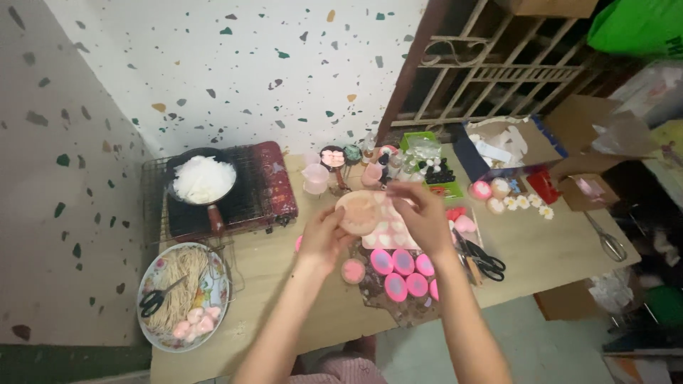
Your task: The person is unmolding decorative wax pieces and preparing them for candle assembly.
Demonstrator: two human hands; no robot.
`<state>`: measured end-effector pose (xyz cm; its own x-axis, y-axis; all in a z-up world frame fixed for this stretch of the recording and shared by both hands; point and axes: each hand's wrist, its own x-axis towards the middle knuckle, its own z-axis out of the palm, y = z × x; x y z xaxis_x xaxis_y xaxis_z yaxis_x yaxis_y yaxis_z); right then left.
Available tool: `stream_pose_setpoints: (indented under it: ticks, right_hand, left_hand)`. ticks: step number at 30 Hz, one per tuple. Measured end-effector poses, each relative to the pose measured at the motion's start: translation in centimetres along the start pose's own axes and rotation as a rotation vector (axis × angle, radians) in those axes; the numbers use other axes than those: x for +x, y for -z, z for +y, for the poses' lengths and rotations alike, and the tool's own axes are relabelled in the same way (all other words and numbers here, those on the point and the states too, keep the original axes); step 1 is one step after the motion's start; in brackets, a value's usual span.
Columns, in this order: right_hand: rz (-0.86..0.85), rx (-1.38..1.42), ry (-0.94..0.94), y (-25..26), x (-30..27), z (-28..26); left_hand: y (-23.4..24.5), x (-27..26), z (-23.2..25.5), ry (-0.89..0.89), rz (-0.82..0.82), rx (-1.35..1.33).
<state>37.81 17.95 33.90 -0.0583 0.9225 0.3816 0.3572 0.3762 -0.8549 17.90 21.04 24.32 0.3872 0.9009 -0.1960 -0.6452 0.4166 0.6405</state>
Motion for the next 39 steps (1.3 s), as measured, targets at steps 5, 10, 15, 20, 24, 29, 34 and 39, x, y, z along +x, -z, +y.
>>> stream_pose_setpoints:
  ticks: [5,10,15,20,24,29,34,39]
  right_hand:
    - [-0.005,-0.053,-0.57,-4.7,-2.5,3.3]
    - [-0.14,-0.062,-0.822,-11.0,-7.6,11.3]
    - [-0.265,-0.387,-0.744,-18.8,-12.5,24.6]
    - [-0.265,-0.119,-0.477,-24.5,-11.7,28.1]
    - [-0.183,-0.262,-0.494,-23.4,-11.6,25.8]
    - [-0.218,-0.414,-0.555,-19.7,-14.1,27.5]
    - [-0.389,-0.751,-0.27,-21.4,-6.4,24.2]
    - [-0.498,-0.779,-0.256,-23.4,-3.7,27.0]
  left_hand:
    - [1.6,-1.2,-3.7,-0.203,0.251,-0.091]
    - [8.8,-4.5,-12.4,-0.154,0.497,-0.036]
    - [24.1,-4.3,-23.4,0.102,0.615,-0.132]
    - [28.7,-2.1,-20.8,0.02,0.836,0.053]
    - [29.4,1.2,-18.0,0.008,0.904,0.1]
    - [24.2,0.2,-12.9,0.2,1.016,0.794]
    - [21.4,-1.5,-9.7,-0.027,0.94,1.2]
    - [23.7,0.1,-9.8,-0.027,0.787,1.287]
